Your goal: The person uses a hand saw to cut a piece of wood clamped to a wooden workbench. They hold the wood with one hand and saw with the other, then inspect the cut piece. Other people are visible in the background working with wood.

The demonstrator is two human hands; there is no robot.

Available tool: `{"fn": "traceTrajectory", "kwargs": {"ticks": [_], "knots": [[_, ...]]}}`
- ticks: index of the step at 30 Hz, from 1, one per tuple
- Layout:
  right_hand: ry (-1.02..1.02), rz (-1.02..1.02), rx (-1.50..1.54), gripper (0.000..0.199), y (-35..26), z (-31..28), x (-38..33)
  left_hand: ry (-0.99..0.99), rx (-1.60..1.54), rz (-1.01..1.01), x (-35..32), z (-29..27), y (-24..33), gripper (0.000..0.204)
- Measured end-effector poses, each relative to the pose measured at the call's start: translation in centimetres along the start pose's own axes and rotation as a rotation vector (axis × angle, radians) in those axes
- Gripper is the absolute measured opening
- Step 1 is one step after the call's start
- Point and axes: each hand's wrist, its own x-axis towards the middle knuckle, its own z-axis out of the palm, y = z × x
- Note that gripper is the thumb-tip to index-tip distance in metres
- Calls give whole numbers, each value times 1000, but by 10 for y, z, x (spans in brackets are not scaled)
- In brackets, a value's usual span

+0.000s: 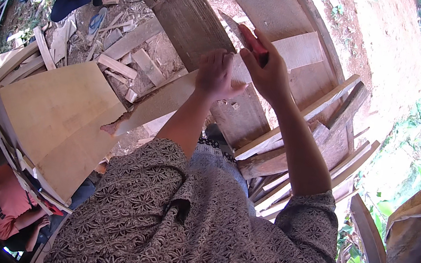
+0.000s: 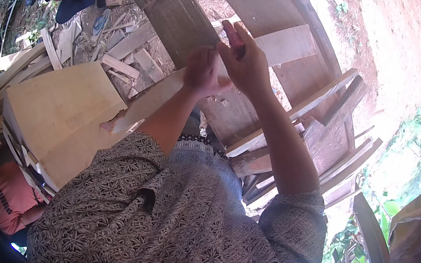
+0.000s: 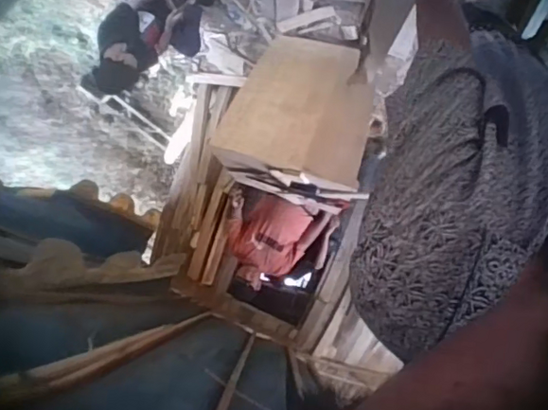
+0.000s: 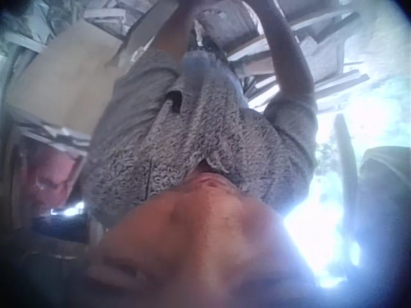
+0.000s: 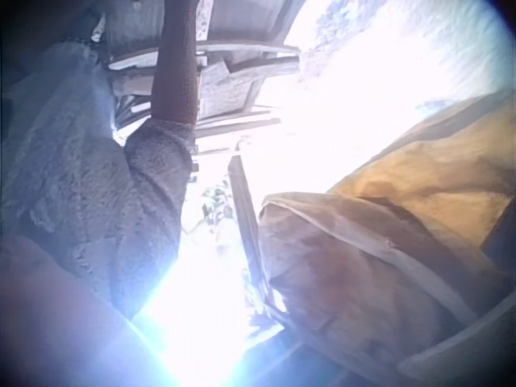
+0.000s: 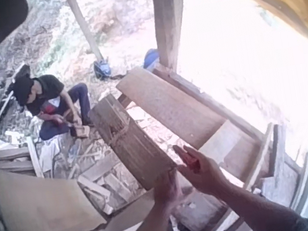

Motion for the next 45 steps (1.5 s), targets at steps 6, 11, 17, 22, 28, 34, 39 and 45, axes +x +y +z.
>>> {"fn": "traceTrajectory", "kwargs": {"ticks": [6, 11, 17, 22, 28, 34, 39, 45], "knots": [[-74, -84, -141, 49, -79, -28, 83, -67, -48, -61, 2, -5, 1, 83], [9, 72, -88, 42, -86, -53, 7, -62, -144, -113, 5, -8, -2, 84], [167, 251, -34, 39, -71, -60, -92, -38, -140, -98, 4, -5, -2, 83], [145, 255, -11, 40, -77, -64, -124, -43, -137, -83, 3, -4, 0, 85], [71, 133, -53, 44, -81, -81, -157, 45, -82, -9, 14, -1, -15, 84], [78, 123, -63, 46, -80, -90, -164, -7, -35, 169, 28, -5, -23, 81], [114, 145, 9, 46, -88, -73, -144, 33, -72, 75, 27, -4, -23, 77], [61, 33, -54, 46, -92, -68, -123, 67, -124, 17, 32, -6, -29, 74]]}}
